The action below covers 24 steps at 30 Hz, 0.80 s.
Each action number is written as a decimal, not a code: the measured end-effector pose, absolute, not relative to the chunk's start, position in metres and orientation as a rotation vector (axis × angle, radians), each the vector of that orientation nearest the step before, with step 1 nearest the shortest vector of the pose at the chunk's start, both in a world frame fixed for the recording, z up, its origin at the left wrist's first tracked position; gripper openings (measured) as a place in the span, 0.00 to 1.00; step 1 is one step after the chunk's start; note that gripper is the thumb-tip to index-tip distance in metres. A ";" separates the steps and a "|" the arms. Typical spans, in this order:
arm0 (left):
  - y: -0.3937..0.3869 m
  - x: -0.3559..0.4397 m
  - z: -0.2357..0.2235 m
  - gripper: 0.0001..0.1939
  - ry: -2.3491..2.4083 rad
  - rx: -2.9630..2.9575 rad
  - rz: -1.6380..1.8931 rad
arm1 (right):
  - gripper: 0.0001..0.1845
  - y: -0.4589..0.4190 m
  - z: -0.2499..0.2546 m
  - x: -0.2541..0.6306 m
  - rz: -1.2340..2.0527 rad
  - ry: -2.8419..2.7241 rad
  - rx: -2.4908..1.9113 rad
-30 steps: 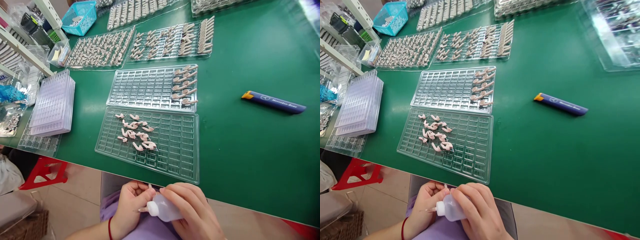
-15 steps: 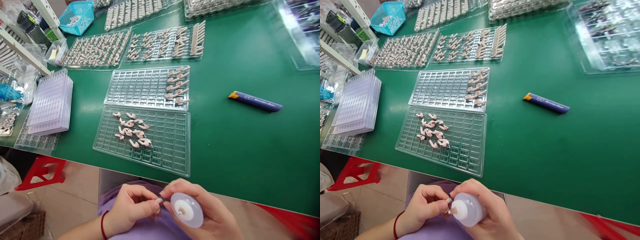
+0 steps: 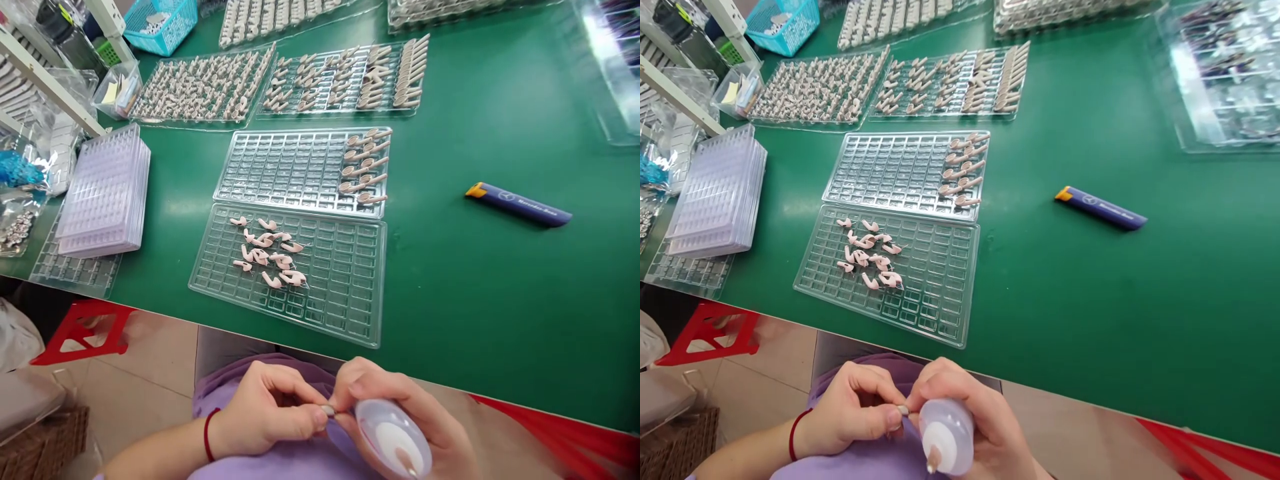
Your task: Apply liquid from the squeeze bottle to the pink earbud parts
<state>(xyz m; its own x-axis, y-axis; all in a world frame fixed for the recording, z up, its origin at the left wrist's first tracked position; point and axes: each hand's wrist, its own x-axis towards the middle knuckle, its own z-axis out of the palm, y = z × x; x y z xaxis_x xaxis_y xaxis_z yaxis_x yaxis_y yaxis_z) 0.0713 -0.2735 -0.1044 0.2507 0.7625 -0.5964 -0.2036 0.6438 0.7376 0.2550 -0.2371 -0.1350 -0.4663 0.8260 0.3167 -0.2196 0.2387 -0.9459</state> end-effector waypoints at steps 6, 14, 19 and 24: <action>-0.271 0.072 -0.100 0.07 1.191 0.660 0.715 | 0.18 -0.237 -0.134 0.254 1.370 -1.582 -0.581; -0.269 0.073 -0.097 0.08 1.206 0.679 0.729 | 0.20 -0.237 -0.139 0.256 1.368 -1.606 -0.552; -0.271 0.072 -0.102 0.15 1.185 0.502 0.732 | 0.22 -0.238 -0.140 0.256 1.220 -1.591 -0.686; -0.275 0.074 -0.119 0.17 1.242 0.326 0.809 | 0.19 -0.237 -0.149 0.254 0.764 -1.792 -0.756</action>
<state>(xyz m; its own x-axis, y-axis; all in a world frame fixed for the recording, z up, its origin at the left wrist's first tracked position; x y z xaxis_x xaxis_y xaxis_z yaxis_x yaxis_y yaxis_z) 0.0736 -0.2746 -0.1190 0.0973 0.6985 -0.7089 -0.3657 0.6876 0.6273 0.2539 -0.2373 -0.1490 -0.3004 0.7815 0.5468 0.1466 0.6043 -0.7831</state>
